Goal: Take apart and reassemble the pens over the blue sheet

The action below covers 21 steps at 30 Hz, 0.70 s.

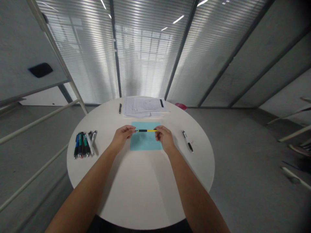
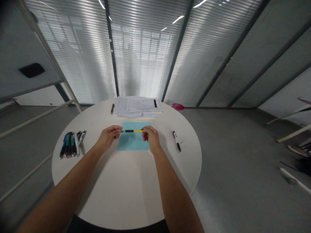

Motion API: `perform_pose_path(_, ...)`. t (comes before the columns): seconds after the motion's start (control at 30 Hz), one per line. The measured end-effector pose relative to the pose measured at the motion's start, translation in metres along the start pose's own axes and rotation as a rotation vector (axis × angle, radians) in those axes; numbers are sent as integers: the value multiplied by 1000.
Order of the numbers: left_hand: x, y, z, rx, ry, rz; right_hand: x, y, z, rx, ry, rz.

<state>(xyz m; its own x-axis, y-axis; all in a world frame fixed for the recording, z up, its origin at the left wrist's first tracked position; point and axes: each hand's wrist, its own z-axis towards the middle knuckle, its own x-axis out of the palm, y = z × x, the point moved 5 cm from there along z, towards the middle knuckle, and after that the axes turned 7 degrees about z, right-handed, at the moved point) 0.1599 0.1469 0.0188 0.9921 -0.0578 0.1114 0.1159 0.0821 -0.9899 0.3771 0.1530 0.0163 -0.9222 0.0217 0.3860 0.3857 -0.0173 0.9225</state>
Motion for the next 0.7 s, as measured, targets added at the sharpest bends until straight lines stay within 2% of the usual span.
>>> perform_pose_path(0.13,-1,0,1,30,-21,29,0,1,0,-7,-6,-11)
perform_pose_path(0.4,4,5,2,15,13,65,1,1,-1,-13,3,-13)
perform_pose_path(0.7,-2,4,4,15,-15,33,-1,2,0,-20,-19,37)
